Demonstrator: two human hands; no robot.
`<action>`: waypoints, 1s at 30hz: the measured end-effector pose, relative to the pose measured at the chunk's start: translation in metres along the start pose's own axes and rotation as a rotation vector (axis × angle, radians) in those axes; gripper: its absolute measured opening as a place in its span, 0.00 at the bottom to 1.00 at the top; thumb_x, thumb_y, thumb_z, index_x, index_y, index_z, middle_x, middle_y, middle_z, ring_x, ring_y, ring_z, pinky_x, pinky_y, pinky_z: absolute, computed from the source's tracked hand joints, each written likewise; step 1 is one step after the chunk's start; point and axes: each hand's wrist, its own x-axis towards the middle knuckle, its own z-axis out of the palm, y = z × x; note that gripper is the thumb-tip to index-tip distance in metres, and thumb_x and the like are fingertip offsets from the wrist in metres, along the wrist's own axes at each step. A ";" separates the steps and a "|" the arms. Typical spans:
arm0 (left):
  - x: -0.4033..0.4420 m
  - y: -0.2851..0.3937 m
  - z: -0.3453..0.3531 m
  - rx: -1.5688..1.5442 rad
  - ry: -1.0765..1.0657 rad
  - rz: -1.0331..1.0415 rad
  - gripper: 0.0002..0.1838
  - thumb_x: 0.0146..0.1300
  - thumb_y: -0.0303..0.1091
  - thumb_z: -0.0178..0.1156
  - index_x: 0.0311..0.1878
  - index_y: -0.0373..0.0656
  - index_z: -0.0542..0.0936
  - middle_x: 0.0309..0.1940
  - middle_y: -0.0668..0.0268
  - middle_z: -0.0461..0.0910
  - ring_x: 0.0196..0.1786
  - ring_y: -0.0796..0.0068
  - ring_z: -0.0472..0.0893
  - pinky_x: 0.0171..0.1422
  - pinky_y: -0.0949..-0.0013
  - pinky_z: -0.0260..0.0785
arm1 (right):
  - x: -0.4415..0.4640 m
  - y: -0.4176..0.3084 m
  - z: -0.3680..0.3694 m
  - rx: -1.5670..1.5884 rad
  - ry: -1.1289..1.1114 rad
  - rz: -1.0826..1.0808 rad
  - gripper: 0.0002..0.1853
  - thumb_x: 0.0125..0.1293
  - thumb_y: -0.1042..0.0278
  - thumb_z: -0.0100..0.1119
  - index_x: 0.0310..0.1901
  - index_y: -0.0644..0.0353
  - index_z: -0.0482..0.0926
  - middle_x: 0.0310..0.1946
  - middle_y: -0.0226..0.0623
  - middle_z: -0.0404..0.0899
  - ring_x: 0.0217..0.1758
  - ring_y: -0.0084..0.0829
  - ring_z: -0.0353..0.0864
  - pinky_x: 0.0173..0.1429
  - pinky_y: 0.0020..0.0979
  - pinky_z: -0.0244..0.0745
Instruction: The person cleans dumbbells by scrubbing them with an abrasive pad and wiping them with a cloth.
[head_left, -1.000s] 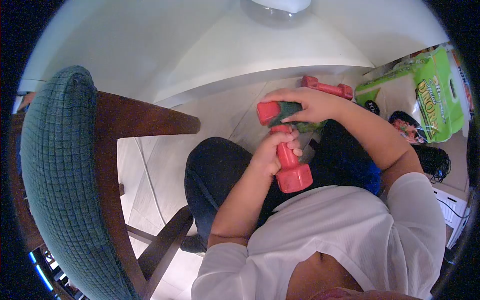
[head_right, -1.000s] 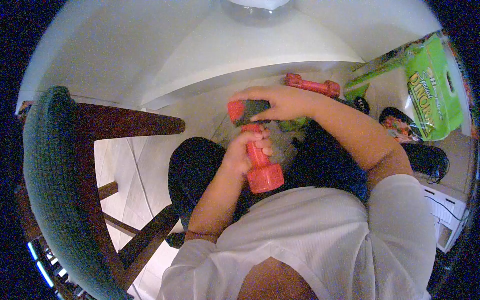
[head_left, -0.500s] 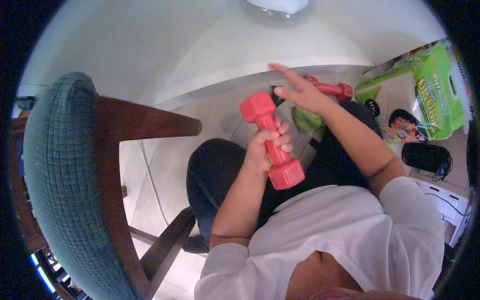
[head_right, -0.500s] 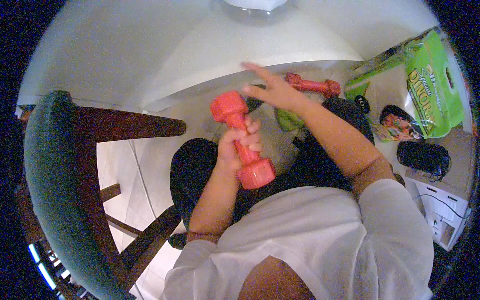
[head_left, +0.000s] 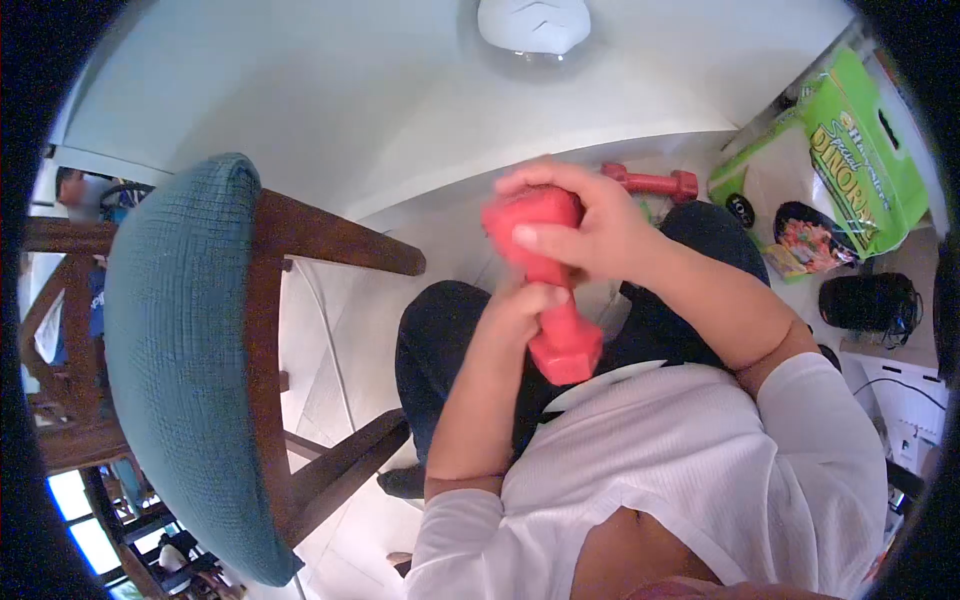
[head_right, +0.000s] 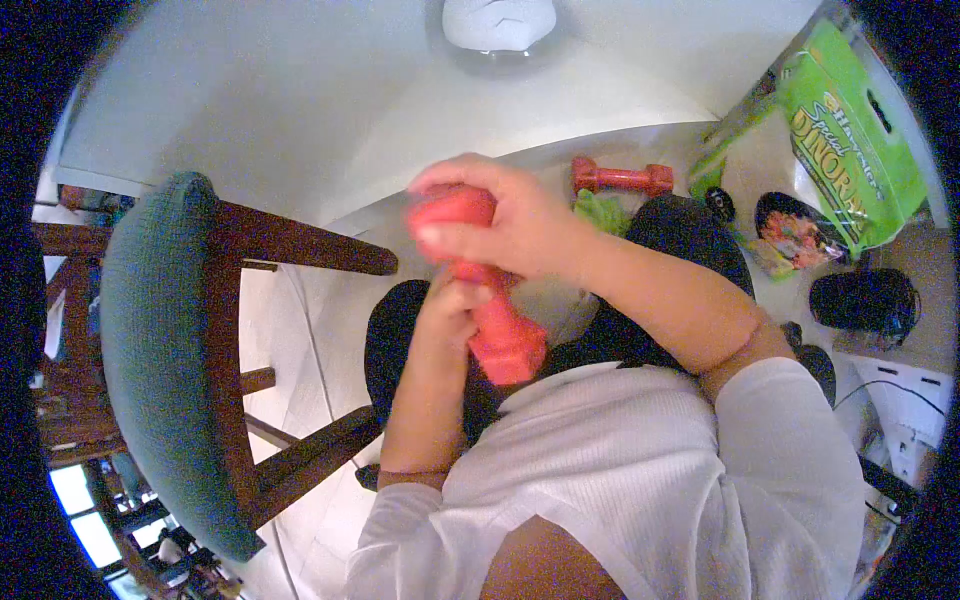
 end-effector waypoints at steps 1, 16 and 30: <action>-0.006 0.016 0.005 0.188 0.013 0.025 0.25 0.43 0.31 0.58 0.48 0.39 0.68 0.38 0.61 0.73 0.41 0.70 0.74 0.48 0.67 0.67 | 0.000 -0.013 0.000 -0.112 -0.009 -0.153 0.20 0.52 0.64 0.60 0.48 0.56 0.72 0.43 0.36 0.72 0.44 0.26 0.71 0.48 0.28 0.68; -0.032 0.001 0.015 -0.069 0.347 0.018 0.10 0.52 0.26 0.55 0.36 0.40 0.65 0.22 0.64 0.69 0.21 0.74 0.72 0.28 0.68 0.68 | 0.048 0.049 -0.062 -0.508 -0.131 0.187 0.25 0.58 0.45 0.49 0.46 0.59 0.73 0.40 0.47 0.76 0.44 0.37 0.75 0.49 0.33 0.68; -0.005 -0.068 -0.057 -0.529 0.434 -0.312 0.07 0.52 0.28 0.54 0.31 0.43 0.66 0.21 0.67 0.68 0.22 0.75 0.71 0.28 0.69 0.68 | -0.021 0.140 -0.108 -0.627 -0.246 0.515 0.13 0.54 0.63 0.59 0.36 0.62 0.73 0.32 0.36 0.77 0.37 0.28 0.77 0.41 0.28 0.70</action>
